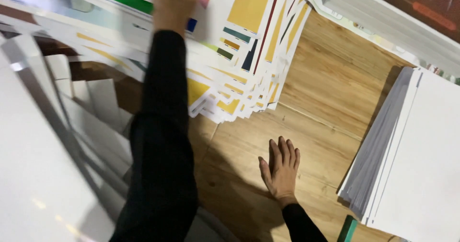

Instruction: The person sits on the floor and repeatedly applies glue to the edges of white paper sheets using a green glue stick. They then place the glued sheets onto a stack of papers to their right.

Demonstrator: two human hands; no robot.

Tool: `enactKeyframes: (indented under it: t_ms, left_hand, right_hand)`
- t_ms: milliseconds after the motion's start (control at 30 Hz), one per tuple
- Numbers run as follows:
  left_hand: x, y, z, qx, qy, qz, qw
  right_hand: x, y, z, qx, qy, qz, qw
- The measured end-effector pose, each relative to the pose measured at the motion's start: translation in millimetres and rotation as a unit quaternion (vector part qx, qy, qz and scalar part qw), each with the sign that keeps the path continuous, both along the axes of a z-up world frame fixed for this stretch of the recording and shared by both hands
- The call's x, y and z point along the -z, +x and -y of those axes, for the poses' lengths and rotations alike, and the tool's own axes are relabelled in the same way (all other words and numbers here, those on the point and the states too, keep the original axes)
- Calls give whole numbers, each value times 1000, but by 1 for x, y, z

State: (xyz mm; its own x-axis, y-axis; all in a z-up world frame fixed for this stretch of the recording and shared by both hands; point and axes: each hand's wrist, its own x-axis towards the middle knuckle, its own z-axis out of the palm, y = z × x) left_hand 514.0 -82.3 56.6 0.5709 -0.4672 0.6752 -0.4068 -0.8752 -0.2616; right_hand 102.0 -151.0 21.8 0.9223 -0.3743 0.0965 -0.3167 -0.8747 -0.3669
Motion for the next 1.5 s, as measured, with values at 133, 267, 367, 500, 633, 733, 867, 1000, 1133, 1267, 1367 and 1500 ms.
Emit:
enactKeyframes:
  t_ms: [133, 267, 367, 500, 633, 733, 867, 1000, 1133, 1267, 1367, 1500]
  left_hand:
    - [-97, -111, 14, 21, -58, -160, 985]
    - [-128, -288, -14, 245, -120, -383, 883]
    - [-123, -394, -66, 269, 3, -384, 883]
    - [-61, -483, -110, 329, 80, -449, 827]
    - [-1, -501, -101, 261, 151, -571, 764]
    - [-25, -480, -92, 223, 132, -524, 812]
    - [-26, -459, -94, 138, 231, -603, 751]
    - [-24, -451, -89, 147, 226, -631, 727]
    - [-19, -444, -88, 173, 208, -615, 740]
    - [-19, -439, -85, 187, 221, -612, 736]
    - [-18, -438, -85, 185, 226, -612, 735]
    - [-19, -436, -84, 191, 225, -623, 725]
  right_hand:
    - [0, -7, -1, 0, 39, 39, 998]
    - [52, -18, 28, 69, 288, 130, 946]
    - [-54, -45, 12, 192, 779, 243, 546]
    - [-1, -121, 44, 290, 741, 280, 537]
    - [26, -187, 8, 383, 544, 159, 730]
    - [40, -224, -4, 361, 425, 90, 825]
    - [-41, -224, -52, 240, 13, -27, 970]
    - [-13, -214, -58, 57, -6, 36, 998]
    - [1, -193, -82, -193, 26, -21, 981]
    - [-8, -180, -86, -289, -48, -42, 955]
    - [-25, -168, -88, -340, -41, -57, 938]
    - [-13, -166, -76, -397, -73, -115, 908]
